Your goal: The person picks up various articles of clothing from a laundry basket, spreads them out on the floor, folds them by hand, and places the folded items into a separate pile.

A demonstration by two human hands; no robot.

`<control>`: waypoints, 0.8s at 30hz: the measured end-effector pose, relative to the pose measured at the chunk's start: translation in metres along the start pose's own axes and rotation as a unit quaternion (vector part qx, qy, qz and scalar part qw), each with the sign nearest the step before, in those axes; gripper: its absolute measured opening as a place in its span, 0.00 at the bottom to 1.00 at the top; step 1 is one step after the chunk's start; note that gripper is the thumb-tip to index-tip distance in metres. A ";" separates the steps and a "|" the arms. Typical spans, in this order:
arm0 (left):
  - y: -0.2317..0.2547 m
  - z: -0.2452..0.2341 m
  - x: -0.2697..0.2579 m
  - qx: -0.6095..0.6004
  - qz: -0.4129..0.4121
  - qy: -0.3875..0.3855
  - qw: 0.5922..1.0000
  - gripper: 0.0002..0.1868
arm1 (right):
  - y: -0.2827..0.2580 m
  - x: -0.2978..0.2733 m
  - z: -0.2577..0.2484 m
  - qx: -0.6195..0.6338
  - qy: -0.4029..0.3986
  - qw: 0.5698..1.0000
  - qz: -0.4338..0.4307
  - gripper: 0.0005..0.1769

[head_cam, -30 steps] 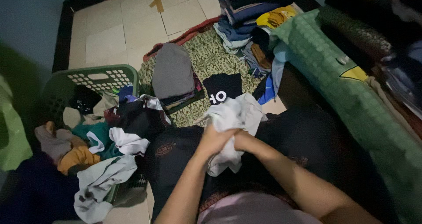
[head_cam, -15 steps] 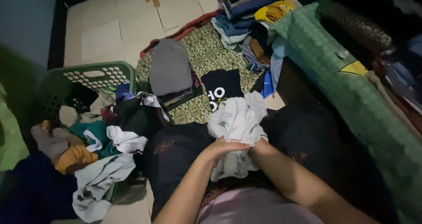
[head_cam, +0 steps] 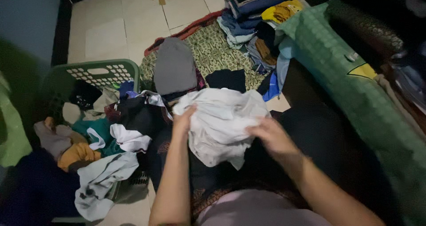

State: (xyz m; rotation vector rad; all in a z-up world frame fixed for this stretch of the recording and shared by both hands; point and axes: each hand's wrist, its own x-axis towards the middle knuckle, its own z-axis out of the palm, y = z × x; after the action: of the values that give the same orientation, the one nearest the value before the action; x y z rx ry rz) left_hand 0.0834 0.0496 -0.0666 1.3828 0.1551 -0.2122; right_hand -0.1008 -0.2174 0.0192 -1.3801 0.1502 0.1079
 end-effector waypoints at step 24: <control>0.120 0.104 -0.069 -0.014 -0.132 -0.355 0.925 0.43 | -0.099 0.024 0.060 -0.515 0.127 0.783 -0.323 0.60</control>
State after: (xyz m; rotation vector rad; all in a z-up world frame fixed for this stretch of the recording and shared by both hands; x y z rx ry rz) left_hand 0.0438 -0.0283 0.0830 1.1759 -0.2638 -0.9171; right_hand -0.0579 -0.1768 0.1216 -2.4713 -0.2132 -0.6814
